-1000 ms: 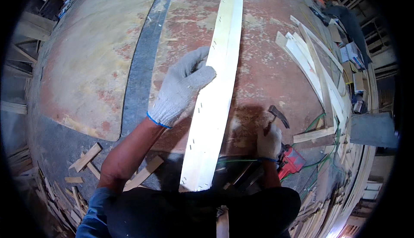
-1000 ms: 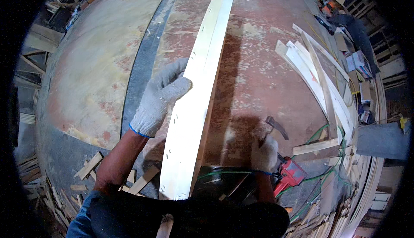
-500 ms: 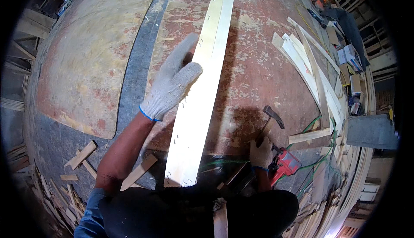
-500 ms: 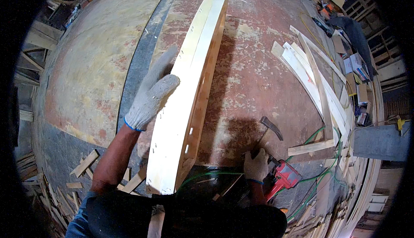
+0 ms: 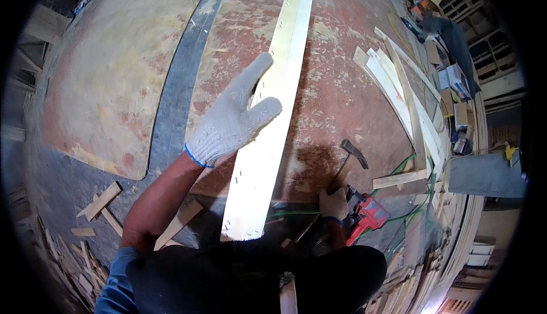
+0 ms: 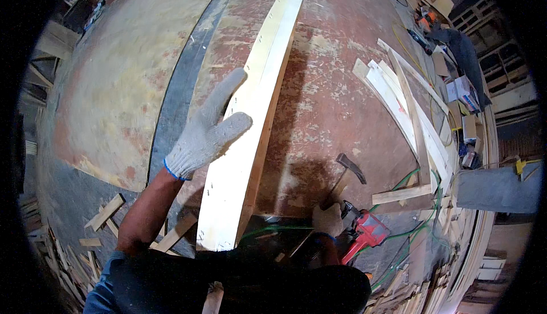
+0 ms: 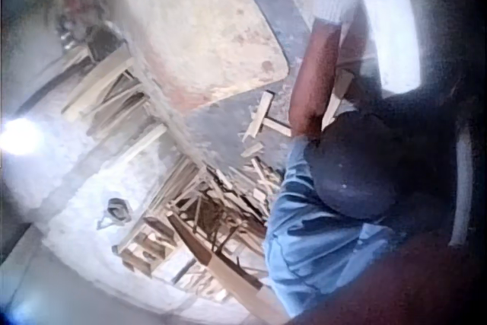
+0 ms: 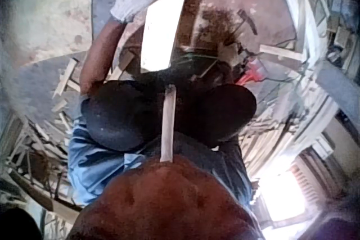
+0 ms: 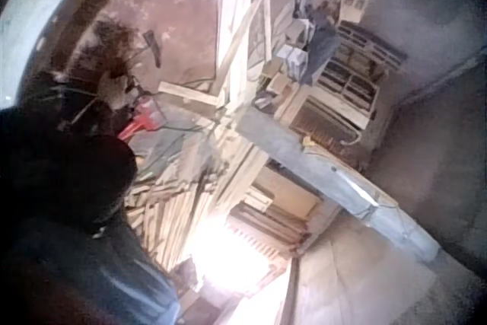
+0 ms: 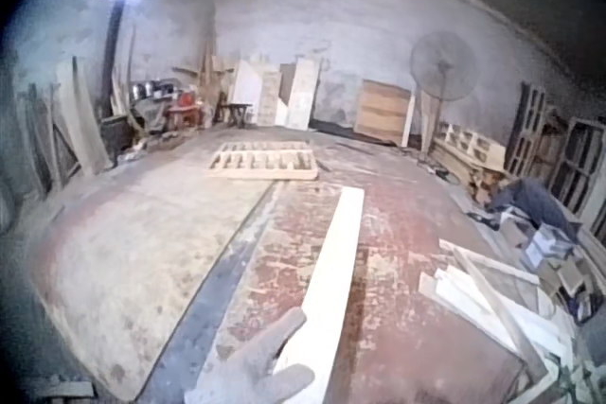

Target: The person assembles a wooden frame structure on the floor using a pneumatic nail gun. They place wooden slats into a frame, secure them with nails, and occasionally use a hammer to adjust pieces. The person also cuts wood pieces on a table saw and uses pliers to remove excess nail heads.

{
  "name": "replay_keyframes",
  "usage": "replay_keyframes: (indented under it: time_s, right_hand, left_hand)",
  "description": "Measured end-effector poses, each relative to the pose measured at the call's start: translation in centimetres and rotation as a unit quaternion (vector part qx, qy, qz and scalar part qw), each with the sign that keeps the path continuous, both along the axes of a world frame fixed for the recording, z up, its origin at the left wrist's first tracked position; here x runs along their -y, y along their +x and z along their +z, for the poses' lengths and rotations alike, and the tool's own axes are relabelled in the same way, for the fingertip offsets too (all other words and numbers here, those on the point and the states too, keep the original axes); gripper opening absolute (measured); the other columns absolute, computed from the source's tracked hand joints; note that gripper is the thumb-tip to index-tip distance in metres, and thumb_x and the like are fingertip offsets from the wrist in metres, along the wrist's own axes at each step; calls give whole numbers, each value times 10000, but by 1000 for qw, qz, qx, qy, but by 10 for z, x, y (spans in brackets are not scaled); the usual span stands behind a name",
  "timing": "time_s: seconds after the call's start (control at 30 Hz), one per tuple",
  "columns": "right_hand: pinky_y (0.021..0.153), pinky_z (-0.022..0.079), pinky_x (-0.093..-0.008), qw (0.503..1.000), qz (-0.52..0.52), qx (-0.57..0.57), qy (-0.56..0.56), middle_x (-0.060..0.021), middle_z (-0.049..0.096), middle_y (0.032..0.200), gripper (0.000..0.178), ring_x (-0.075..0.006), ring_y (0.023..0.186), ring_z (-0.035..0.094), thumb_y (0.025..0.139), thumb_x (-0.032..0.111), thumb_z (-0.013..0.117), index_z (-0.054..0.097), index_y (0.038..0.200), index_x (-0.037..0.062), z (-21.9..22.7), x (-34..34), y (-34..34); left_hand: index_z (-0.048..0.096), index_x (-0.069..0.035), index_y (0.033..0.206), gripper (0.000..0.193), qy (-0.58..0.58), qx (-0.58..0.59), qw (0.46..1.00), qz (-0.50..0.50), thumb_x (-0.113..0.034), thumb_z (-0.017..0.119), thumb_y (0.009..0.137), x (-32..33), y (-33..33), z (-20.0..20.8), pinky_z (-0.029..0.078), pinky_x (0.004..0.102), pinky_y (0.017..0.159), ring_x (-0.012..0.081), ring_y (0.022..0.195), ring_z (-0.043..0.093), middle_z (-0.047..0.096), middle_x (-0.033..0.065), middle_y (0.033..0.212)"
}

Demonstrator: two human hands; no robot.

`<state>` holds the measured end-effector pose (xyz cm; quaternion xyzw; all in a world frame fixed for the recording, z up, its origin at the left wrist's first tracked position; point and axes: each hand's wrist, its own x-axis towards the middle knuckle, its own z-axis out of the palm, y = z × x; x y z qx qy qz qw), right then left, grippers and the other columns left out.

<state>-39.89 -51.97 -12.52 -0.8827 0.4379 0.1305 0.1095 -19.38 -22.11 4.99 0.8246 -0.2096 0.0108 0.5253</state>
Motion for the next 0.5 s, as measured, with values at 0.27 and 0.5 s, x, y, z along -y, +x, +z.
replay_keyframes:
  time_s: [0.27, 0.5]
  right_hand:
    - [835, 546, -563, 999, 14, 29, -16, -238, 724, 1039, 533, -475, 947, 699, 816, 488, 716, 600, 1103, 54, 0, 2, -4]
    - [802, 553, -485, 993, 24, 75, 89, -204, 743, 938, 524, -385, 866, 719, 807, 435, 773, 667, 1078, 0, -13, 10, -5]
  left_hand:
    - [455, 23, 1516, 749, -276, -277, 920, -5, -351, 709, 919, 8, -16, 0, 398, 353, 1118, 226, 1309, 542, 566, 147, 1442]
    - [599, 46, 1339, 564, -321, -225, 920, 28, -331, 688, 929, 15, -15, -16, 459, 318, 963, 173, 1081, 583, 641, 101, 1168]
